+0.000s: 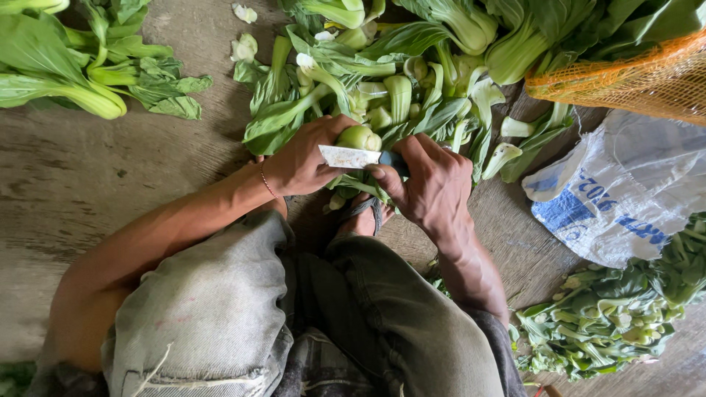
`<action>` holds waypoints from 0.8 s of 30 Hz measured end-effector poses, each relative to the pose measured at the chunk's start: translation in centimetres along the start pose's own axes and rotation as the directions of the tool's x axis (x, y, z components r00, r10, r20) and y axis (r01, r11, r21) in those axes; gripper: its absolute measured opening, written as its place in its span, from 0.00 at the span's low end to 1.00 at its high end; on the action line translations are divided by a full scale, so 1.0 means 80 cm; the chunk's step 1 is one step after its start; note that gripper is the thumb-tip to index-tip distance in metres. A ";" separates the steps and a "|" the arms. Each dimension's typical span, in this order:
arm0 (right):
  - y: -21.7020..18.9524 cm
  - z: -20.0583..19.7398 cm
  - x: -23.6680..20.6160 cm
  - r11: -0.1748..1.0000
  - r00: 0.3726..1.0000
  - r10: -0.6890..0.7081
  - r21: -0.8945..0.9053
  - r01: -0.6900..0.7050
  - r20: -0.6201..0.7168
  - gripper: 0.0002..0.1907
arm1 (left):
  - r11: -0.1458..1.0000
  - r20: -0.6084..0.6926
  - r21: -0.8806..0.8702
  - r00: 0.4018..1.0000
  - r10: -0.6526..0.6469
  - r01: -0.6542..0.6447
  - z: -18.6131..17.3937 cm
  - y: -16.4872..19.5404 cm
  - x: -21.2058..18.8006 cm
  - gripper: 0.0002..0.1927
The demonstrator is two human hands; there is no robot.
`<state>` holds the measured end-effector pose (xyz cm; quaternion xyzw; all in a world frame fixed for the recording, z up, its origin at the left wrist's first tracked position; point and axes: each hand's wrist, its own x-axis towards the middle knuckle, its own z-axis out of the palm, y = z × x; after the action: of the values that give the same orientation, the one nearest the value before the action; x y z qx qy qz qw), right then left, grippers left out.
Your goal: The person sits on the floor and trims the base of bok choy stalks using a small knife. They pick up each stalk, cut the bottom, and place the trimmed vegetable into an orange mesh basket while discarding the cut ends onto the floor.
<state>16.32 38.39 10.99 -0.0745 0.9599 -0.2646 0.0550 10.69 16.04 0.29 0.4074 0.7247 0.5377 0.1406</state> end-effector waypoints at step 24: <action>0.124 0.094 0.038 0.896 0.937 0.338 0.275 -0.349 0.086 0.31 | 0.849 -0.702 -0.240 0.520 -0.487 0.471 -0.271 -0.097 -0.158 0.32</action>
<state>13.27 42.52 -0.76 0.0999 0.9083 -0.3853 0.1283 1.27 -8.46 -1.32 -0.0635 0.7953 0.6026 -0.0197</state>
